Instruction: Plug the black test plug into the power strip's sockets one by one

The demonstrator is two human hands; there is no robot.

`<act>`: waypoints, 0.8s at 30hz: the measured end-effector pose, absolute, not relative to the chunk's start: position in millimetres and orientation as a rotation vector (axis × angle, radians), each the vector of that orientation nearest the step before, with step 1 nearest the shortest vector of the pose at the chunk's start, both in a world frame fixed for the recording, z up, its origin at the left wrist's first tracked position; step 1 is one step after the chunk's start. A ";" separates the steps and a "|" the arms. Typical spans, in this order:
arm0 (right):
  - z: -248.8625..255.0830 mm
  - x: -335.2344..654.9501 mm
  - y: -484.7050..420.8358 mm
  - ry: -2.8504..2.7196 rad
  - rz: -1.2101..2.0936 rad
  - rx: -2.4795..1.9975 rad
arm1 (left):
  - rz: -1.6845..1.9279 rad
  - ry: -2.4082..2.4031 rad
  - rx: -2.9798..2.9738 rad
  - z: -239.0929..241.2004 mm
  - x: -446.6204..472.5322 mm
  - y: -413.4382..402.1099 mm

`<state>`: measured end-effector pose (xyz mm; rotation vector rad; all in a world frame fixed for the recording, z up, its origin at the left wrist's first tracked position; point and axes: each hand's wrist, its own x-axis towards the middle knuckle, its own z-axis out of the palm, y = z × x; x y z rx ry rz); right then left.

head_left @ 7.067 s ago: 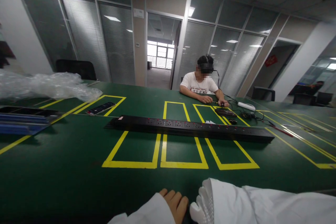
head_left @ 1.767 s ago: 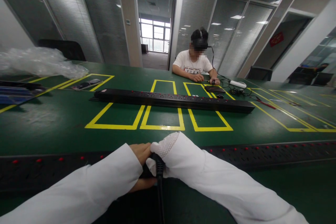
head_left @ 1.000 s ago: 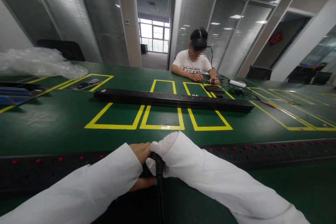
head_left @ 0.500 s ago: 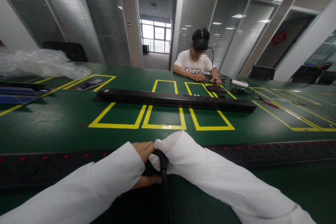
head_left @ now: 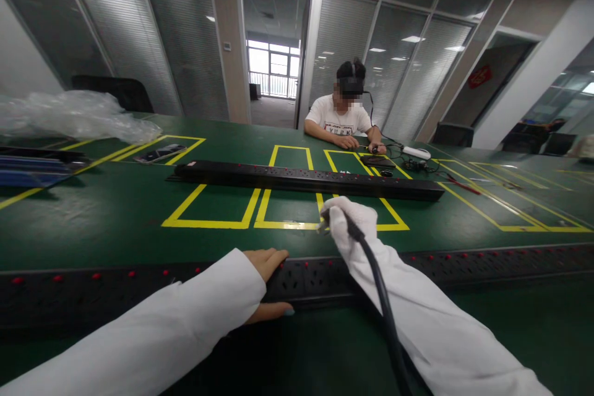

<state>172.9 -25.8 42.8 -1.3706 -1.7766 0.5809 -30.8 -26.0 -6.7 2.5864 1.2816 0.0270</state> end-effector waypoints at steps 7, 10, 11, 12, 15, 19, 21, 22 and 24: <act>29.0 211.9 -27.9 -1.885 0.591 -1.522 | 0.069 1.320 2.619 -8.5 -30.9 -28.4; 21.5 214.4 -34.7 -1.856 0.716 -1.572 | 0.070 1.314 2.622 -13.8 -32.3 -26.0; 19.5 213.7 -36.0 -1.843 0.751 -1.566 | 0.061 1.310 2.620 -14.2 -32.2 -25.6; 17.7 212.3 -36.7 -1.832 0.773 -1.558 | 0.053 1.305 2.621 -14.1 -31.7 -25.4; 13.9 205.9 -37.1 -1.849 0.774 -1.533 | 0.042 1.281 2.661 -12.3 -30.1 -26.1; 14.3 197.4 -38.9 -2.015 0.588 -1.537 | 0.081 1.202 2.793 -11.1 -30.0 -28.5; 18.1 194.3 -41.1 -2.143 0.431 -1.529 | 0.113 1.171 2.832 -10.4 -30.0 -29.6; 20.9 192.8 -42.5 -2.198 0.356 -1.523 | 0.126 1.155 2.838 -9.5 -29.7 -30.1; 27.7 189.6 -46.1 -2.288 0.237 -1.511 | 0.148 1.117 2.829 -5.7 -27.6 -30.8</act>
